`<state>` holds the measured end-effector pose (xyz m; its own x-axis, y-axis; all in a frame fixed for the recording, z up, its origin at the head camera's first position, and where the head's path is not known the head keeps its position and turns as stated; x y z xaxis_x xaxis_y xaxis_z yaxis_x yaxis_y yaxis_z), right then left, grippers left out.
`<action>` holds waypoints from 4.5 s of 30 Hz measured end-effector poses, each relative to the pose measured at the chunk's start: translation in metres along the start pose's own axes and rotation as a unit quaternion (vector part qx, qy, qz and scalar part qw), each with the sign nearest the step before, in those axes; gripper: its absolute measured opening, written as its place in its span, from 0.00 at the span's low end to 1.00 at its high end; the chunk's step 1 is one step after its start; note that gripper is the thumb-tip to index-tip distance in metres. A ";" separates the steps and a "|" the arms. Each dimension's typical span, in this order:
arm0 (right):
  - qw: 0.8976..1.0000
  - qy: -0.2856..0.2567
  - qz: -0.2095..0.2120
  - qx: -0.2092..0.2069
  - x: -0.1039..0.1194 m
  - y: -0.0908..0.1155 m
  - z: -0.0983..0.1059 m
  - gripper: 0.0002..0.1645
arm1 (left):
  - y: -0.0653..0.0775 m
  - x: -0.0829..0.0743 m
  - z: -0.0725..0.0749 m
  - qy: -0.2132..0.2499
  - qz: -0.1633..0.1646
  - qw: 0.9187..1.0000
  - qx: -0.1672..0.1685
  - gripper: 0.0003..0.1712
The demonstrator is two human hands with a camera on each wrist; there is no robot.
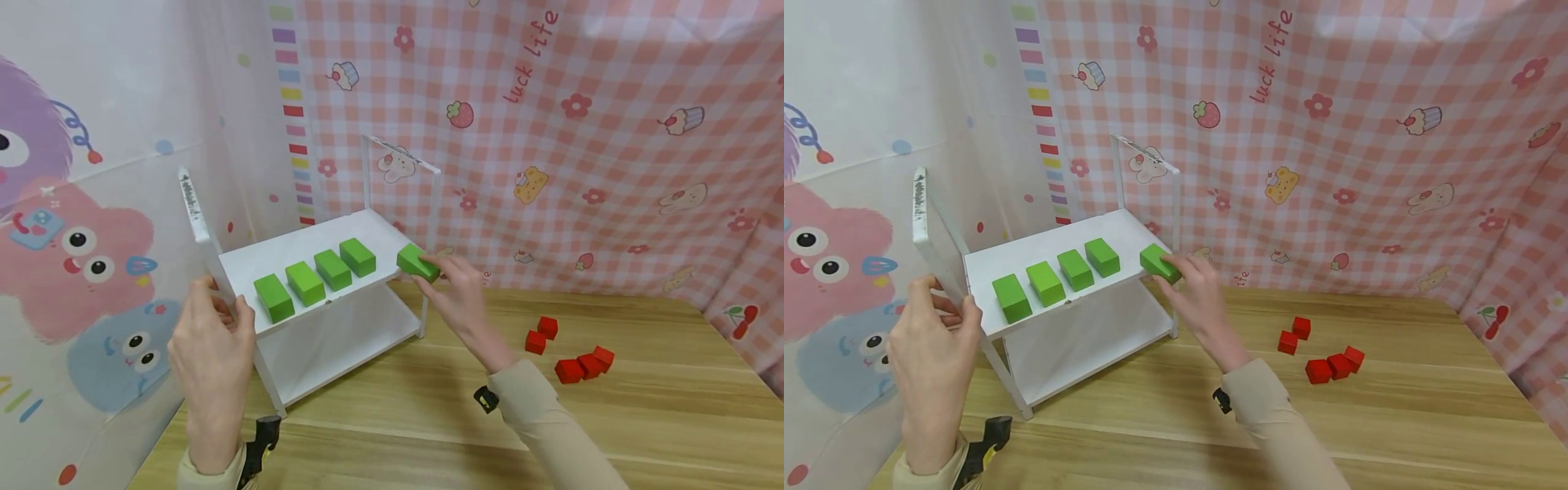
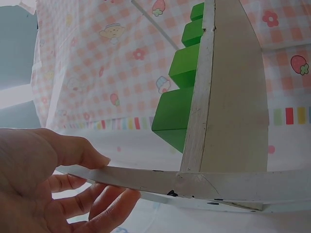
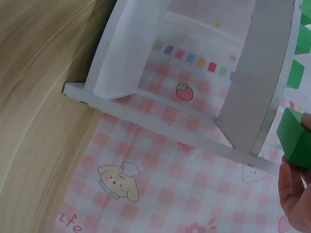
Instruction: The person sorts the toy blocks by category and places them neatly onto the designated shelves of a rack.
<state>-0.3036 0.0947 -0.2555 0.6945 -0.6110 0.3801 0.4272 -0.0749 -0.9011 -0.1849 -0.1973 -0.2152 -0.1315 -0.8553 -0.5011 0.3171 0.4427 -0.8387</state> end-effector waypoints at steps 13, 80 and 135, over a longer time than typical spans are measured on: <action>0.998 0.061 -0.024 0.002 0.008 -0.011 -0.026 0.18 | 0.001 0.001 0.000 -0.004 0.003 1.000 0.002 0.14; 0.995 0.050 0.078 0.019 -0.009 -0.002 0.006 0.11 | 0.000 0.001 0.000 -0.003 0.000 1.000 -0.005 0.14; 0.919 0.106 -0.252 0.284 -0.231 0.131 0.107 0.30 | -0.007 0.014 -0.001 0.112 0.071 0.990 0.041 0.19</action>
<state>-0.3461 0.3099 -0.4394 0.2231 -0.7552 0.6164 0.9389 -0.0036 -0.3442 -0.1894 -0.2117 -0.2163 -0.2824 -0.7004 -0.6555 0.4208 0.5237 -0.7408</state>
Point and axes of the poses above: each hand's wrist, its own y-axis away from the middle knuckle, its own z-axis out of the back of the hand, x = y × z, the point moved 9 cm from there along -y, towards the middle knuckle, and after that the axes turned 14 degrees about -x, right-handed, at the moved point
